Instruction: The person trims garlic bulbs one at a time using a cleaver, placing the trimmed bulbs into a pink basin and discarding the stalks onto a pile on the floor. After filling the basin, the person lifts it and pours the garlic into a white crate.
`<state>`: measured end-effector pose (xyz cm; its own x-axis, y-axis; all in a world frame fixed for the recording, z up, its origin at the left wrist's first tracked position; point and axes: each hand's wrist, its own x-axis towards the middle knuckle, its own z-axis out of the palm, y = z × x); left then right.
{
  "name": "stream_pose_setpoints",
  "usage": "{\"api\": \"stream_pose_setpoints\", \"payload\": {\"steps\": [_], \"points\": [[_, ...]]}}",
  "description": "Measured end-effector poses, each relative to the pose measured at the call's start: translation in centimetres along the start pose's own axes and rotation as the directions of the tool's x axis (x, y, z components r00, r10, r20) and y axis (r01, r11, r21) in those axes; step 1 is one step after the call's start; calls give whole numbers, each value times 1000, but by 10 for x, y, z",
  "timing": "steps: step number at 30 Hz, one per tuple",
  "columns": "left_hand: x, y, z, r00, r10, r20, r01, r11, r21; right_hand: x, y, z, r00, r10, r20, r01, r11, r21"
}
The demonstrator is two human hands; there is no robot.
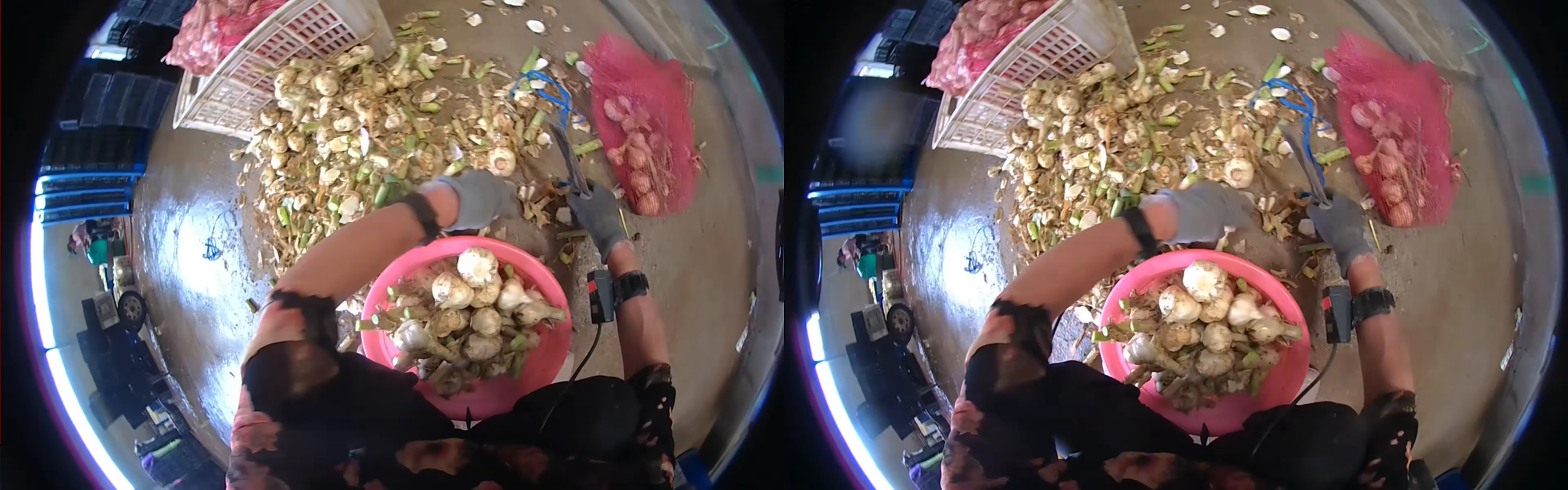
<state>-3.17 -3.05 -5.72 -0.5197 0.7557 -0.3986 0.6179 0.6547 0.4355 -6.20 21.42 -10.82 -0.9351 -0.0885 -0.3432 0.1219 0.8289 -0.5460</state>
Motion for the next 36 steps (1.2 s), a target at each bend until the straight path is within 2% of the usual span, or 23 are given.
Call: {"api": "stream_pose_setpoints", "payload": {"steps": [2, 5, 6, 9, 10, 13, 14, 16, 17, 18, 19, 20, 22, 23, 24, 25, 27, 29, 30, 31, 32, 34, 36], "points": [[-1, -12, 31, 995, 96, -13, -91, 970, 226, -2, 6, 6, 1000, -13, -2, 13, 996, 86], [-5, -12, 34, 983, -163, 86, 160, 986, 39, 0, 16, 11, 998, 8, 64, -14, 996, 91], [-12, -9, 33, 974, -222, -53, 214, 969, -124, -3, 10, 7, 999, -16, 48, 12, 998, 64], [-26, -3, 6, 812, -579, -70, 433, 679, -593, -20, -24, -3, 976, -212, -48, 214, 976, 42], [-31, -3, 6, 721, -693, -8, 320, 344, -883, -23, -42, -6, 965, -260, -16, 261, 963, 67], [-42, 5, -7, 732, -680, 33, 251, 225, -941, -23, -80, -7, 914, -401, 66, 394, 914, 95], [-45, 11, -9, 711, -703, -31, 201, 245, -949, -20, -84, -3, 895, -437, 87, 432, 899, 68], [-58, 15, -14, 691, -700, -179, 205, 428, -880, -4, -74, 11, 893, -433, 124, 442, 896, -50], [-66, 18, -18, 681, -686, -257, 207, 517, -831, 4, -59, 12, 932, -327, 154, 346, 931, -116], [-76, 25, -25, 626, -725, -288, 150, 474, -868, 12, -45, 13, 960, -216, 176, 247, 952, -182], [-77, 17, -18, 567, -669, -481, -43, 560, -828, 17, -37, 16, 976, -102, 192, 148, 957, -248], [-75, 7, -2, 473, -601, -644, -224, 625, -748, 15, -31, 21, 989, -119, 89, 136, 966, -219], [-75, -3, 7, 538, -756, -371, -267, 265, -927, -3, -57, 13, 971, -236, 43, 239, 936, -257], [-71, -7, 8, 628, -732, -263, -449, -65, -891, -11, -75, 11, 954, -300, 17, 293, 915, -277], [-66, -16, 15, 725, -665, -180, -546, -395, -738, -17, -86, 12, 907, -421, 5, 403, 865, -297], [-62, -23, 25, 815, -563, -137, -550, -677, -490, -23, -98, 13, 864, -503, 20, 487, 825, -286], [-51, -14, 45, 709, -591, -386, -704, -631, -327, -39, -124, 8, 754, -656, 46, 643, 721, -260], [-43, -11, 53, 618, -722, -311, -704, -333, -627, -40, -130, 17, 672, -740, 31, 712, 634, -302], [-42, -13, 58, 585, -758, -290, -610, -176, -772, -41, -133, 21, 627, -779, 26, 742, 587, -323], [-40, -15, 63, 550, -791, -267, -477, -35, -878, -42, -135, 23, 633, -773, 29, 739, 592, -322], [-40, -18, 69, 550, -756, -355, -353, 175, -919, -45, -139, 21, 639, -768, 33, 735, 598, -322], [-38, -25, 77, 587, -636, -500, -78, 570, -818, -47, -141, 19, 641, -767, 9, 726, 603, -331], [-40, -26, 78, 665, -482, -570, 182, 845, -503, -47, -140, 21, 630, -776, -38, 720, 602, -345]]}}
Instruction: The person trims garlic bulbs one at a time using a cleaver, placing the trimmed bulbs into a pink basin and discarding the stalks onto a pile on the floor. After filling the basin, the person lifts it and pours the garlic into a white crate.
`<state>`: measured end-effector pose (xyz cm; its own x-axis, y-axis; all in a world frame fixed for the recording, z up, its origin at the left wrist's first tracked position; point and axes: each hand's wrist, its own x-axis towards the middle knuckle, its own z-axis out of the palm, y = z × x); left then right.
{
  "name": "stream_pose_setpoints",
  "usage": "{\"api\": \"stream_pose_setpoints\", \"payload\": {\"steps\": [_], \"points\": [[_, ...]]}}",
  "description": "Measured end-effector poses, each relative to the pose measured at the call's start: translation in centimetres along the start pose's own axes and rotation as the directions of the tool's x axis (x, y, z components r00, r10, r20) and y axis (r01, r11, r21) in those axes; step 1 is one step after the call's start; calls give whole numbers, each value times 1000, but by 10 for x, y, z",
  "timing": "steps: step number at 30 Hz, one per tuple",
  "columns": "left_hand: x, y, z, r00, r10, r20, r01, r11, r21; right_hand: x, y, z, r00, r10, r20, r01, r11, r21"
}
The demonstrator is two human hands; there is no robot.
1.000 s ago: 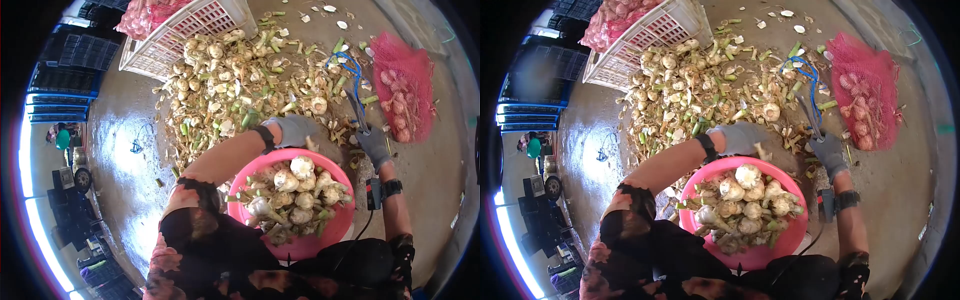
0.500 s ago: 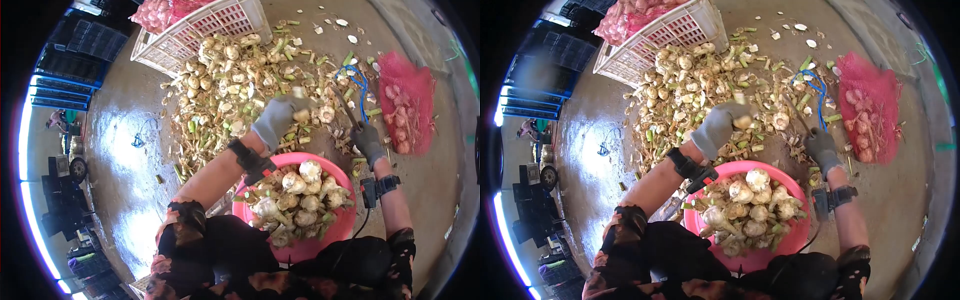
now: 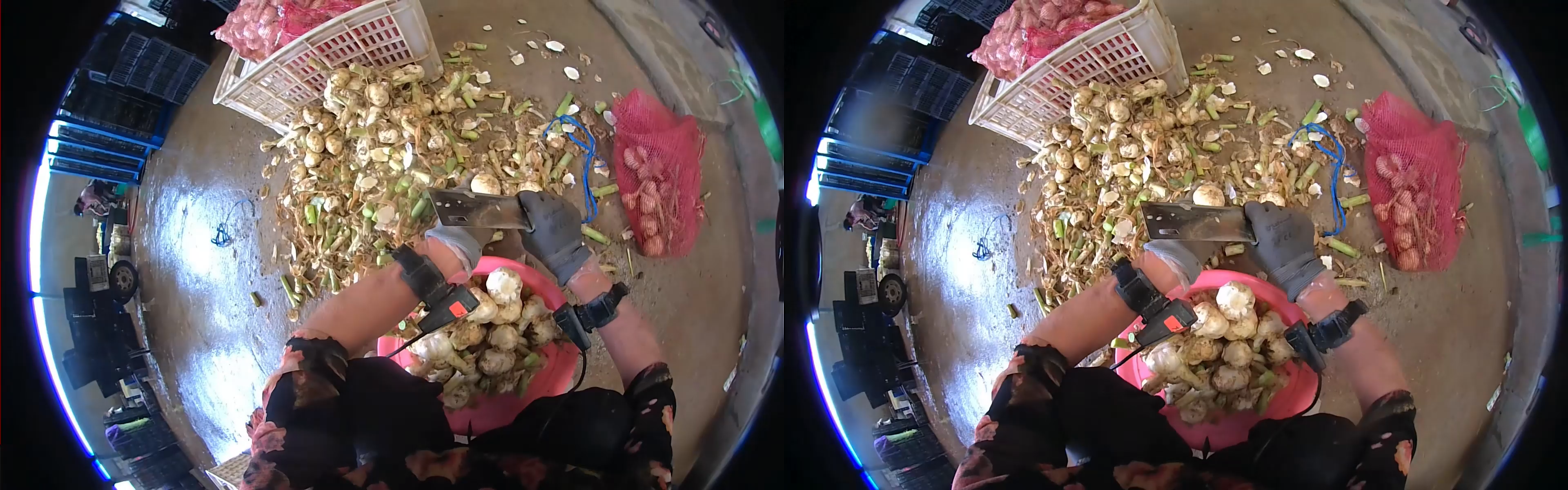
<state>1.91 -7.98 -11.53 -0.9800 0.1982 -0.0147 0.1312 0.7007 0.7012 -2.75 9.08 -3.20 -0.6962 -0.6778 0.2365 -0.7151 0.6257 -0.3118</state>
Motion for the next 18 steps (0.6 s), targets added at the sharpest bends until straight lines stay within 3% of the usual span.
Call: {"api": "stream_pose_setpoints", "payload": {"steps": [3, 6, 8, 9, 10, 11, 12, 13, 14, 15, 16, 17, 18], "points": [[-5, 16, -5, 974, 109, -197, -80, 985, 151, 1, -1, -2, 992, 79, 93, -84, 995, 54], [-21, 61, -42, 946, -226, -233, 128, 920, -371, -5, 31, 17, 971, 218, 100, -222, 974, 36], [-24, 92, -76, 948, -282, -145, 148, 798, -585, -20, 97, 43, 858, 461, 226, -475, 880, 11], [-26, 83, -77, 984, 34, -172, -109, 888, -446, -28, 113, 45, 804, 553, 218, -559, 829, -39], [-27, 74, -77, 920, 346, -183, -389, 861, -329, -25, 118, 38, 667, 676, 313, -720, 693, 38], [-28, 73, -82, 951, 304, 58, -257, 880, -399, -27, 119, 33, 660, 679, 321, -718, 696, 5], [-27, 81, -94, 924, 244, 295, -109, 906, -408, -19, 121, 26, 590, 695, 411, -734, 673, -85], [-26, 90, -109, 817, 22, 576, 214, 916, -338, -11, 121, 18, 572, 700, 428, -772, 636, -9], [-19, 62, -115, 889, -71, 453, 116, 991, -71, 2, 108, -3, 554, 701, 450, -803, 593, 65], [2, 71, -156, 782, -406, 473, 404, 908, 111, 14, 99, -16, 536, 699, 474, -828, 544, 134], [0, 30, -170, 868, -494, 47, 496, 868, -25, 24, 107, -19, 563, 622, 544, -818, 514, 258], [10, -4, -197, 840, -492, -230, 534, 824, 190, 34, 124, -20, 590, 538, 602, -804, 464, 373], [13, -58, -217, 763, -467, -447, 541, 839, 48, 45, 133, -22, 617, 448, 647, -786, 397, 473]]}}
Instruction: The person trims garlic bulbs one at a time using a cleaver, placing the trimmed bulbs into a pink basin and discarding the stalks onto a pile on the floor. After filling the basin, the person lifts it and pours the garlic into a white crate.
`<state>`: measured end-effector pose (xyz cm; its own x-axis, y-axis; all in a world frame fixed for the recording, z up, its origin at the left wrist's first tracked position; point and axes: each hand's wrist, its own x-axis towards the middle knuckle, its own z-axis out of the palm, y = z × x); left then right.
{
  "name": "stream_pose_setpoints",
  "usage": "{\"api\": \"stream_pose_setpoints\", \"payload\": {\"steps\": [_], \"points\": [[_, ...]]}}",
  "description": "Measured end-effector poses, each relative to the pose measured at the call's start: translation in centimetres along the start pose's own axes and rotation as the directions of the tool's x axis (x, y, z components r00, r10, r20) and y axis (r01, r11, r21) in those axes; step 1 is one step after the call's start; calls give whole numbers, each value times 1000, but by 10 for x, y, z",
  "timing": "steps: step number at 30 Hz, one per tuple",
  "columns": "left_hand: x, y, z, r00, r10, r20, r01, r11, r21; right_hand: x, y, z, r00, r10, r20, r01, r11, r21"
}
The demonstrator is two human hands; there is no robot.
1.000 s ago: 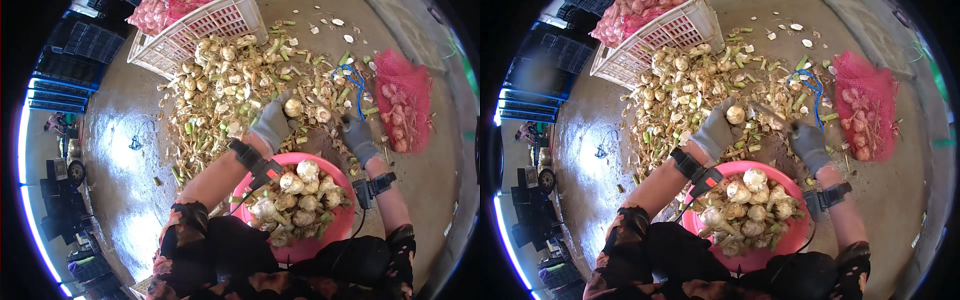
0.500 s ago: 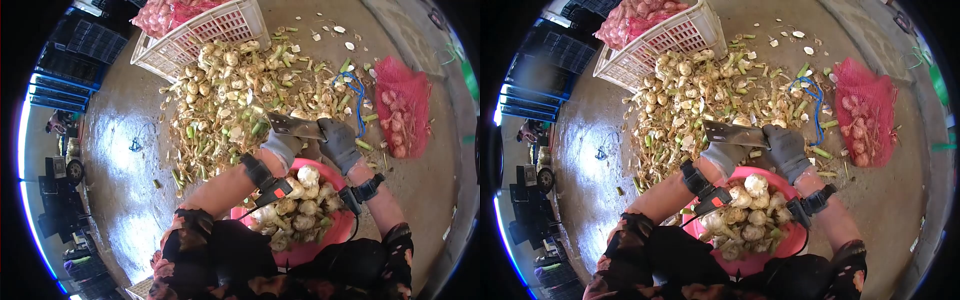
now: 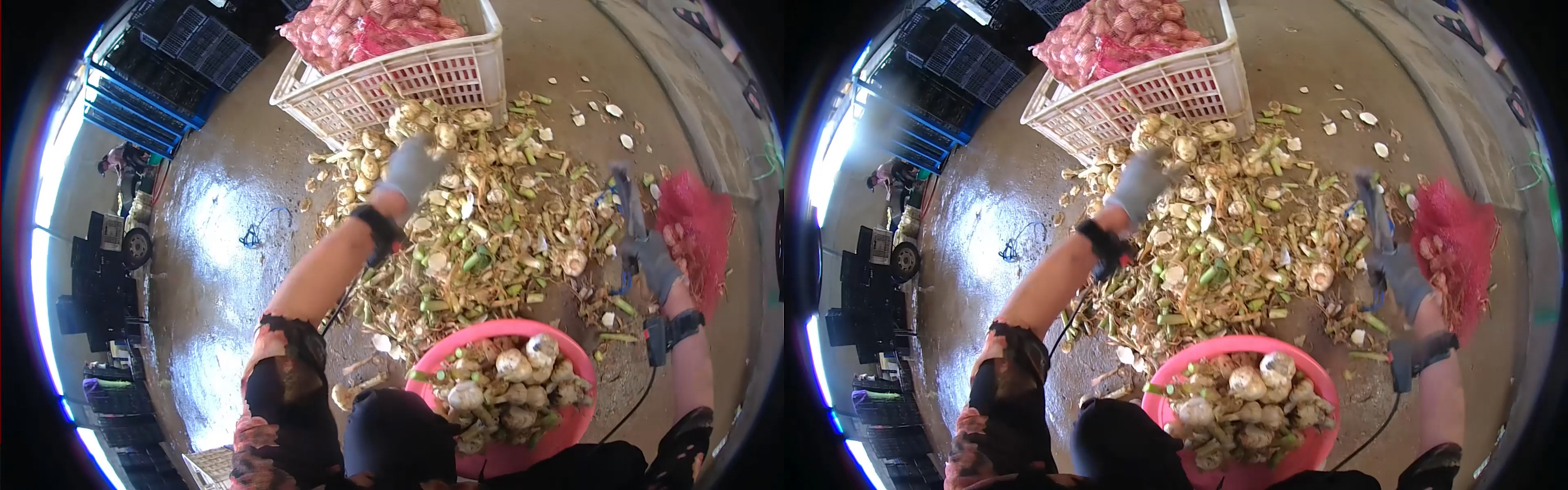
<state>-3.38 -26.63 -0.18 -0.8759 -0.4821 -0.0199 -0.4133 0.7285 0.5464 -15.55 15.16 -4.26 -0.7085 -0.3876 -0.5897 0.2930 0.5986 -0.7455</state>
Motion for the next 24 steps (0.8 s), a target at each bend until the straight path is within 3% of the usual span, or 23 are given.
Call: {"api": "stream_pose_setpoints", "payload": {"steps": [1, 3, 4, 5, 6, 9, 10, 12, 13, 15, 16, 17, 18, 20, 22, 23, 24], "points": [[20, -15, -18, 972, -216, -89, 216, 976, -10, 1, -20, 6, 997, -74, 6, 73, 992, 99], [65, -68, -35, 930, -354, -94, 353, 935, -31, 4, -66, 26, 978, -207, -2, 198, 935, 293], [74, -78, -44, 924, -383, 9, 381, 918, -109, 21, -73, 30, 971, -240, 22, 221, 925, 310], [83, -87, -51, 909, -402, 113, 416, 891, -184, 45, -76, 37, 961, -274, 48, 244, 913, 326], [108, -118, -35, 929, -368, 30, 369, 926, -76, 69, -78, 48, 949, -307, 76, 264, 901, 343], [115, -110, -28, 953, -271, 137, 288, 948, -134, 132, -72, 90, 894, -448, 35, 406, 839, 363], [140, -134, -8, 941, -271, 202, 299, 946, -122, 146, -71, 100, 872, -490, -12, 477, 842, 251], [133, -123, 0, 955, -231, 187, 274, 927, -255, 158, -80, 135, 816, -573, -78, 576, 818, 17], [124, -122, 3, 959, -221, 175, 267, 910, -317, 161, -88, 152, 848, -524, -85, 528, 848, 42], [119, -135, 5, 972, -79, 221, 138, 954, -266, 168, -108, 174, 897, -427, -112, 438, 894, 98], [122, -135, 8, 972, -127, 200, 166, 966, -196, 187, -108, 175, 925, -373, -79, 377, 868, 323], [121, -134, 6, 969, -182, 168, 204, 971, -125, 215, -104, 181, 944, -330, -22, 291, 797, 529], [118, -129, 2, 956, -225, 189, 260, 948, -186, 222, -109, 188, 955, -295, 43, 181, 689, 702], [119, -134, 7, 965, -196, 173, 242, 921, -307, 207, -125, 195, 961, -252, 113, 62, 598, 799], [128, -148, 16, 978, -144, 150, 198, 866, -460, 207, -121, 200, 905, -425, -5, 325, 684, 653], [128, -146, 15, 976, -139, 167, 200, 876, -439, 207, -119, 202, 861, -504, -64, 449, 696, 561], [127, -144, 13, 974, -136, 182, 202, 887, -416, 209, -119, 206, 915, -400, -56, 341, 689, 640]]}}
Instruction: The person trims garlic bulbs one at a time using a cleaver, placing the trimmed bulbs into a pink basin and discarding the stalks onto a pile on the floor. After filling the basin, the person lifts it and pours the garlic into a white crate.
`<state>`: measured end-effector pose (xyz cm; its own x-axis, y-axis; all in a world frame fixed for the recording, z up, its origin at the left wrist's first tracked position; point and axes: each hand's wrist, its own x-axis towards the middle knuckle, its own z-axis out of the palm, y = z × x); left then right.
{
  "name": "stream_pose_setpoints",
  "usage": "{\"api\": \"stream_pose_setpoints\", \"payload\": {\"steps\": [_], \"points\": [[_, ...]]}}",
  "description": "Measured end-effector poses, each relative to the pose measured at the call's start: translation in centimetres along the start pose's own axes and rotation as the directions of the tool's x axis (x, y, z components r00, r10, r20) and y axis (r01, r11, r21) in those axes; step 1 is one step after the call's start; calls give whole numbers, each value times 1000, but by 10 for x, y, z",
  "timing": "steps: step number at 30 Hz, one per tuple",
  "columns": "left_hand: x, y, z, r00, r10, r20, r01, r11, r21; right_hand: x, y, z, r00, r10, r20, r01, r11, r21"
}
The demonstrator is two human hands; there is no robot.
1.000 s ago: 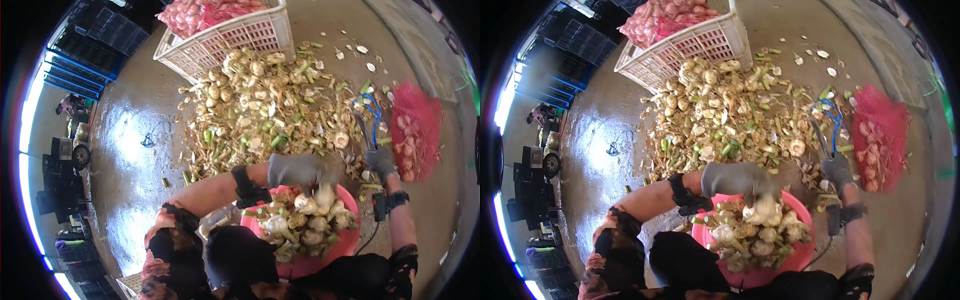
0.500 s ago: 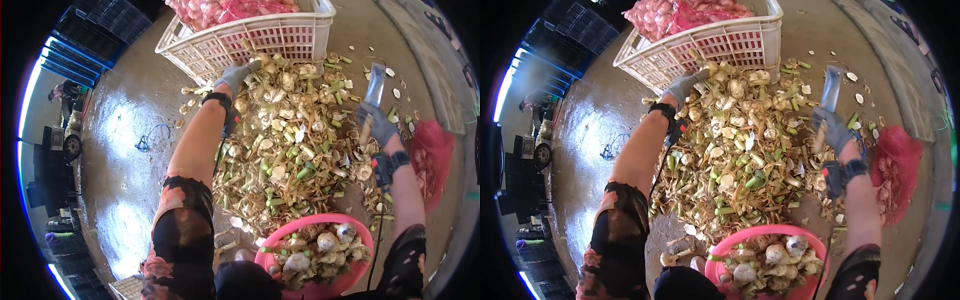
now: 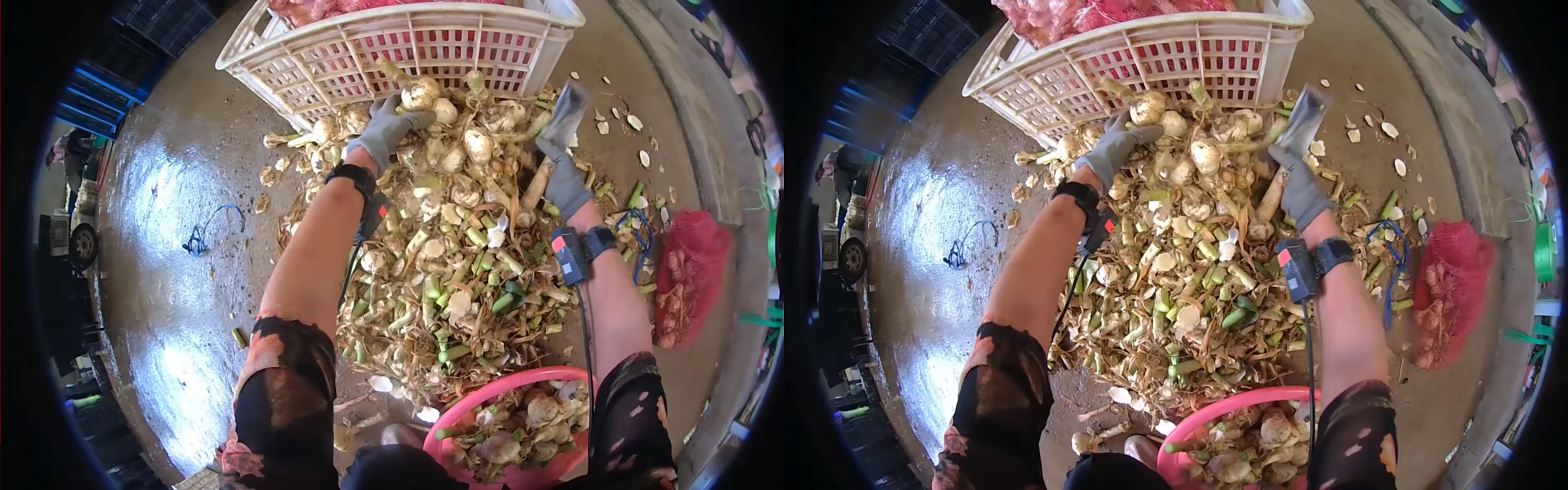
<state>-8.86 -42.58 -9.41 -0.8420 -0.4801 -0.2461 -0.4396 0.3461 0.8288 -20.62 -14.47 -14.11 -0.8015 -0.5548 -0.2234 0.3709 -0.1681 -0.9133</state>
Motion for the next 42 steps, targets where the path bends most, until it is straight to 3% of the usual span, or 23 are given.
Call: {"api": "stream_pose_setpoints", "payload": {"steps": [2, 5, 9, 10, 12, 14, 15, 16, 17, 18, 20, 21, 23, 25, 26, 29, 31, 33, 35, 36, 39, 40, 42], "points": [[-9, 4, -1, 998, 26, -61, -25, 999, 21, 6, 15, 19, 970, 208, -126, -189, 970, 152], [-15, 4, -7, 992, -1, 126, 22, 985, -170, -18, 19, 38, 976, 213, 43, -218, 952, 215], [-51, 1, -4, 962, 183, 205, -134, 964, -230, -69, -26, 56, 962, 269, 56, -233, 907, -350], [-58, 5, -11, 925, 170, 339, -119, 979, -165, -82, -33, 62, 964, 256, 66, -206, 886, -416], [-83, 7, -13, 924, 226, 310, -156, 960, -233, -89, -18, 55, 990, 132, 47, -98, 890, -445], [-113, 4, -15, 927, 297, 228, -183, 891, -415, -107, -31, 54, 980, 191, 64, -114, 788, -605], [-122, 8, -23, 920, 337, 202, -322, 941, -104, -114, -36, 55, 976, 174, 135, -43, 751, -659], [-129, 0, -28, 800, 564, 204, -508, 818, -268, -120, -39, 55, 965, 161, 206, 31, 711, -703], [-140, -1, -31, 752, 632, 187, -610, 775, -166, -127, -43, 56, 949, 152, 276, 108, 666, -738], [-152, -1, -34, 705, 686, 182, -700, 714, 23, -138, -50, 67, 965, 208, 160, -72, 795, -602], [-179, -4, -35, 633, 753, 177, -765, 576, 288, -153, -37, 65, 977, 130, 171, -13, 830, -558], [-204, -1, -32, 876, 470, 110, -466, 882, -67, -159, -34, 67, 980, 88, 178, 20, 846, -533], [-236, -8, -31, 839, 542, 47, -519, 824, -227, -174, -36, 74, 979, 140, 147, -23, 794, -608], [-271, -26, -25, 892, 452, 4, -436, 864, -252, -194, -38, 81, 973, 202, 108, -76, 730, -679], [-283, -33, -21, 916, 400, 36, -373, 881, -292, -198, -40, 82, 924, 365, 114, -139, 598, -789], [-316, -41, -17, 992, 128, 14, -118, 943, -310, -216, -37, 87, 871, 443, 213, -3, 439, -899], [-321, -60, -18, 975, 190, -118, -199, 978, -65, -228, -49, 95, 903, 393, 175, 14, 379, -925], [-329, -64, -22, 943, 281, -176, -266, 958, 104, -245, -81, 111, 927, 347, 145, 36, 302, -953], [-334, -48, -26, 975, 153, -159, -209, 871, -444, -239, -94, 94, 958, 262, 119, 45, 272, -961], [-338, -42, -30, 985, 111, -132, -166, 819, -549, -239, -108, 90, 962, 269, 50, -14, 231, -973], [-343, -35, -55, 996, 12, -85, -59, 819, -570, -252, -144, 89, 974, 215, 73, -100, 695, -712], [-336, -55, -64, 985, 155, -79, -173, 928, -330, -248, -139, 80, 964, 264, 14, -173, 668, -724], [-344, -46, -50, 997, 1, 81, 70, 483, -873, -242, -120, 63, 930, 351, -110, -314, 602, -734]]}}
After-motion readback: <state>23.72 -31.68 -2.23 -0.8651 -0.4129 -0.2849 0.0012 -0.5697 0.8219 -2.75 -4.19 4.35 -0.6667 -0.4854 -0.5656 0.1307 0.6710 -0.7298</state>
